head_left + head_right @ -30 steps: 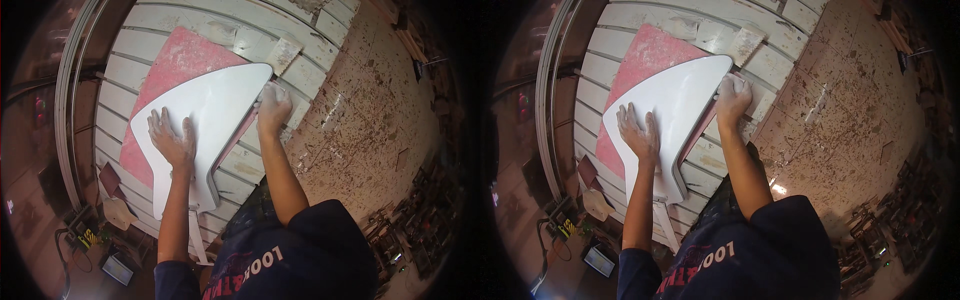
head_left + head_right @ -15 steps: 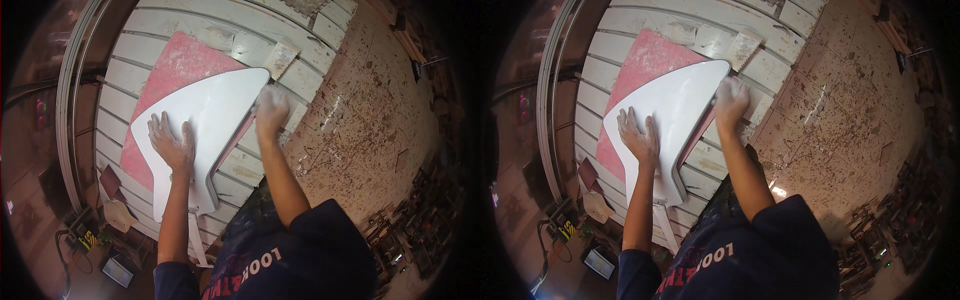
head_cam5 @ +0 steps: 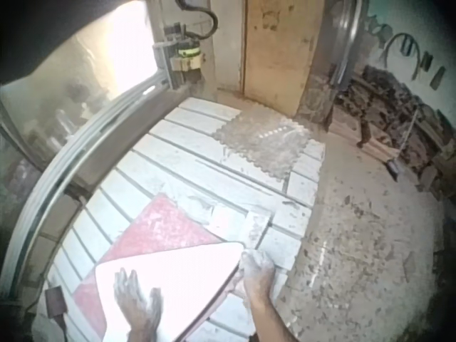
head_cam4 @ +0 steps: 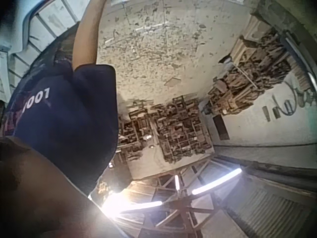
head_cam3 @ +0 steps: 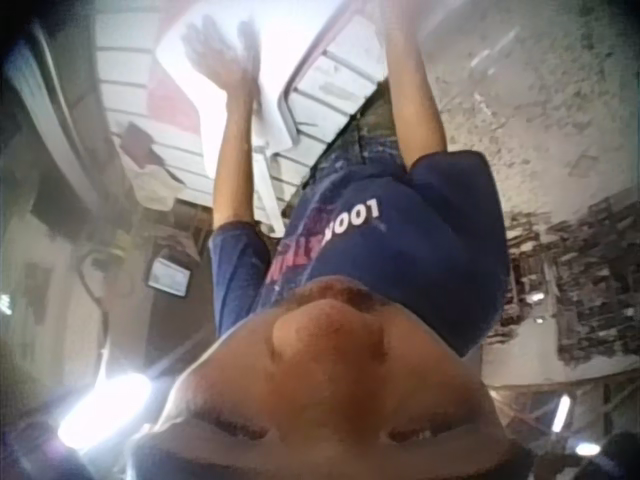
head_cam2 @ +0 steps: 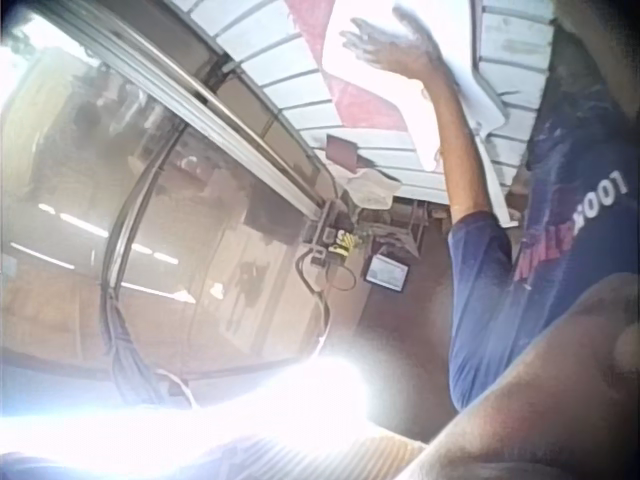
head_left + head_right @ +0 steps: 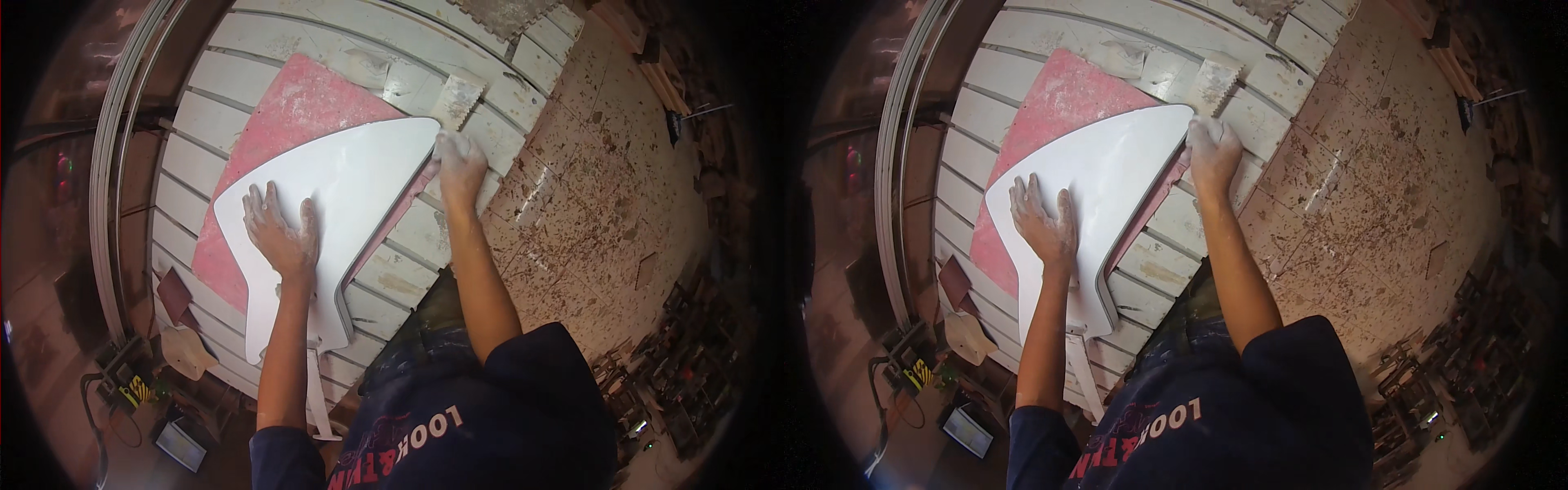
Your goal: The person sands the surface and edges of a white guitar body using a sanding block, then wipes away dust with a cloth.
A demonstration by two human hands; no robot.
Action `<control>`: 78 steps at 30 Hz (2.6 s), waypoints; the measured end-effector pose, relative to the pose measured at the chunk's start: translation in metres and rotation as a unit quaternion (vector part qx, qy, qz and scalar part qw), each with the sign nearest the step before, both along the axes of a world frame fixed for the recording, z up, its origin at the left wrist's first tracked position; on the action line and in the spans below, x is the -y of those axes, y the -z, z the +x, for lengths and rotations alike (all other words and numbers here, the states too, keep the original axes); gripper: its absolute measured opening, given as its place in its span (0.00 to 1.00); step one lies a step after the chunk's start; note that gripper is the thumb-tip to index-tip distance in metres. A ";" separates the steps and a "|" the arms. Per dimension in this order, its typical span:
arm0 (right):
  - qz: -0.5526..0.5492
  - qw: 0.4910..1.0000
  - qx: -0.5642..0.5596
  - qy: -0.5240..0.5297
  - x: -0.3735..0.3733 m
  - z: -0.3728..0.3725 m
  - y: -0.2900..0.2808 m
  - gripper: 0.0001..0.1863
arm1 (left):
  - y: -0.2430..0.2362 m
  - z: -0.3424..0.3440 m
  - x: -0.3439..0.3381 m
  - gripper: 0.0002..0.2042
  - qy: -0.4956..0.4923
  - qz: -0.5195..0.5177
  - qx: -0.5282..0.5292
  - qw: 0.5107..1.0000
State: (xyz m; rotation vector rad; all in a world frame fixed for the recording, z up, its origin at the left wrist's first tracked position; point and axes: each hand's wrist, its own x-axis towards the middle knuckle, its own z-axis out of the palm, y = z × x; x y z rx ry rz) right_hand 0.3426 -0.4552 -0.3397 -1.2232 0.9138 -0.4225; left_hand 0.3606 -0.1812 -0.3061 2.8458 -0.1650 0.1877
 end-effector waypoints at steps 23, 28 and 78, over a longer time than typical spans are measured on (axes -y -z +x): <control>-0.176 0.892 -0.057 -0.413 0.090 0.049 -0.007 0.10 | 0.000 0.053 0.026 0.39 -0.085 0.119 -0.045 0.988; -0.191 0.887 -0.052 -0.417 0.095 0.041 -0.010 0.11 | 0.003 0.054 0.023 0.35 -0.033 0.113 -0.020 0.993; -0.302 0.697 0.015 -0.650 0.097 0.112 -0.018 0.12 | -0.001 0.060 0.026 0.34 -0.082 0.056 -0.022 0.995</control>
